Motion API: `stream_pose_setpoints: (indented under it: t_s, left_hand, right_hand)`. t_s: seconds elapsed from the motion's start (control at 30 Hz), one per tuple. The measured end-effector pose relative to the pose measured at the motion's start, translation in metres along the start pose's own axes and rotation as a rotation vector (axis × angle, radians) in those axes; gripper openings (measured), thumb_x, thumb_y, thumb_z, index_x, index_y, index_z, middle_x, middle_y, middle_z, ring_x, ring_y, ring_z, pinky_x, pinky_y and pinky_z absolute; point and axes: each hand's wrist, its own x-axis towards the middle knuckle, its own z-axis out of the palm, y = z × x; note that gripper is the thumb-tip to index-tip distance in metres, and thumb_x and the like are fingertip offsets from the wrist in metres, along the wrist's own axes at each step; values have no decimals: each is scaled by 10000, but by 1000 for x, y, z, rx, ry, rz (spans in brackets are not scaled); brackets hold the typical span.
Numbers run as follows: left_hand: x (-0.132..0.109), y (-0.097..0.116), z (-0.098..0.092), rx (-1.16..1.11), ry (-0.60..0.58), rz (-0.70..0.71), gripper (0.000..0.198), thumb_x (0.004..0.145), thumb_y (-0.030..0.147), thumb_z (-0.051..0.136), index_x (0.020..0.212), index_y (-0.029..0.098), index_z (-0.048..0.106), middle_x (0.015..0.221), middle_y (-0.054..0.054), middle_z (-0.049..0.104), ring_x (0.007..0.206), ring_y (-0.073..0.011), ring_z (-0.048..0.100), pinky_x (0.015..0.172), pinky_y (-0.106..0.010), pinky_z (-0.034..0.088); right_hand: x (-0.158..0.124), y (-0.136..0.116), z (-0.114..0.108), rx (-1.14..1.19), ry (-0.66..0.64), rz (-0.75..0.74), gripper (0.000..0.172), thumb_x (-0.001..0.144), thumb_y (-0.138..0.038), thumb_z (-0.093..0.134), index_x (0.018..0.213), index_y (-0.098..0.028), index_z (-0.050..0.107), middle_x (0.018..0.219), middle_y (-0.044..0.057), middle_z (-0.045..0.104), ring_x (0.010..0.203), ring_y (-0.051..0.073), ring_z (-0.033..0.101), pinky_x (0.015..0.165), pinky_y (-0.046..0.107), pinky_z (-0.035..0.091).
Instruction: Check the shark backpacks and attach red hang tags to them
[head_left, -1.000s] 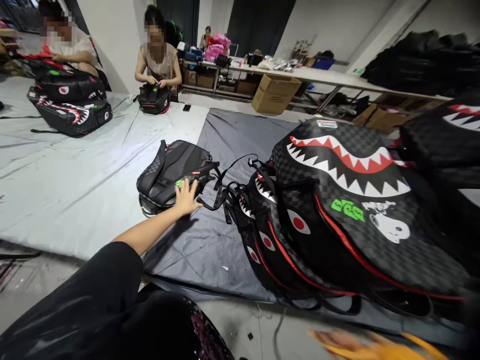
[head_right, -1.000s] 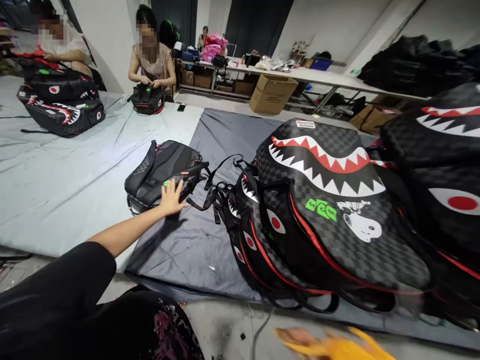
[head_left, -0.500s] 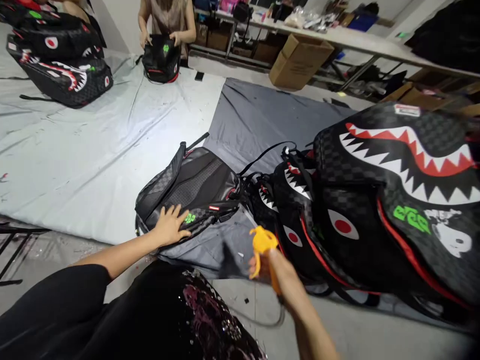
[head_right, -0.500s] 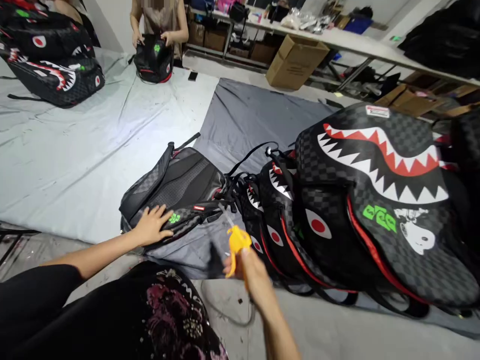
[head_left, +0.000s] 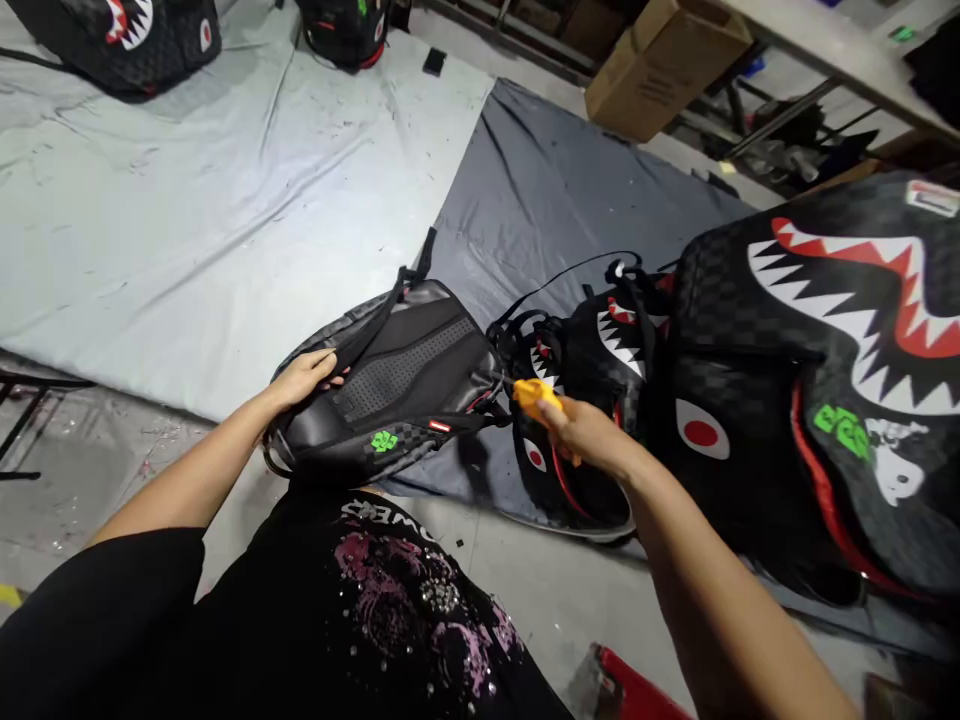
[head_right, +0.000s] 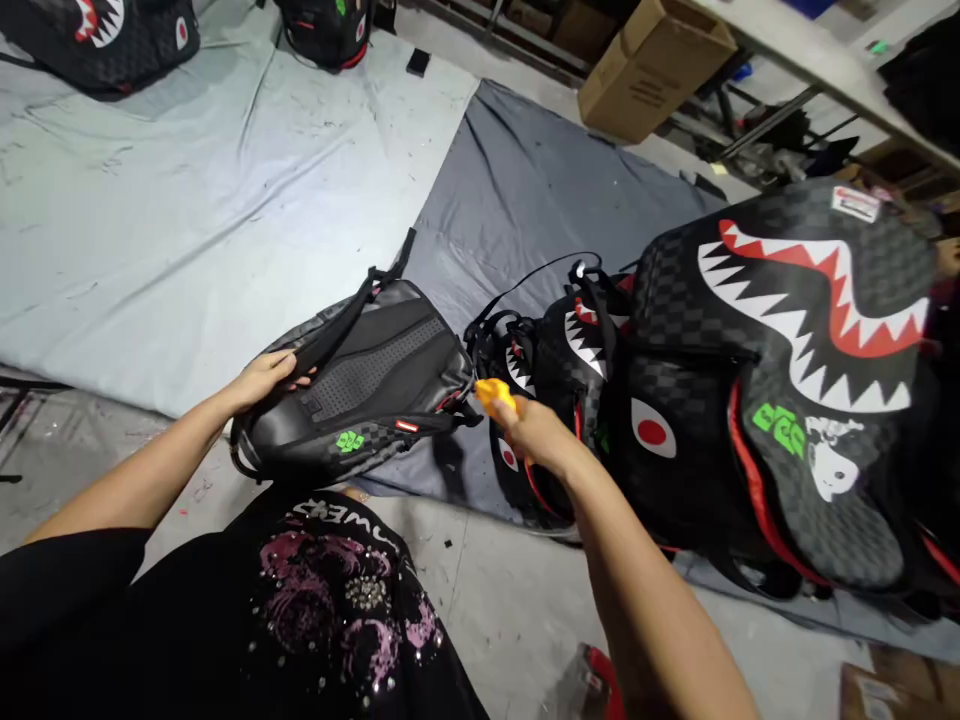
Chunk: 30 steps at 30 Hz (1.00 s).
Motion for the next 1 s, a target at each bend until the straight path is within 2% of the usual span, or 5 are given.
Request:
stream_pose_setpoints:
  t_s: [0.1,0.23,0.43,0.83,1.0]
  left_hand:
    - [-3,-4,-4,-422,-95,-237,656,945,653,319,1150,122,645,1259,-186,663,943,-251,721,777,-348,580]
    - [7,-13,-2,-624,-86,-450,734,982,609,169,984,94,693,1238,-198,672,969,-247,714,771,-324,588]
    - [21,-17,-1,-593,-50,-647,738,994,576,153,1009,57,678,978,-204,746,828,-223,723,667,-289,574]
    - [-18,-7,87,866,231,64,661,903,444,593,1510,343,350,1485,-180,398,1271,-388,430,1018,-531,351]
    - [-29,-6,89,1039,170,132,571,956,443,487,1499,294,389,1564,-180,291,1383,-383,314,1055,-526,321]
  right_hand:
    - [12,-10,4,-8,-125,-106,389,864,-566,579,875,-178,607,508,-28,566,365,104,477,360,207,350]
    - [38,-54,24,-28,140,-129,310,947,-474,486,882,-182,566,498,-35,539,361,104,492,359,201,368]
    - [45,-101,63,-89,-138,-242,273,897,-458,595,875,-186,587,474,-43,541,335,95,460,342,191,318]
    - [29,-89,31,-203,-7,-241,346,973,-495,427,870,-193,560,558,-4,575,416,113,503,425,221,360]
    - [13,-67,35,-297,-32,-140,319,959,-468,486,961,-180,621,526,-7,575,396,104,474,417,211,306]
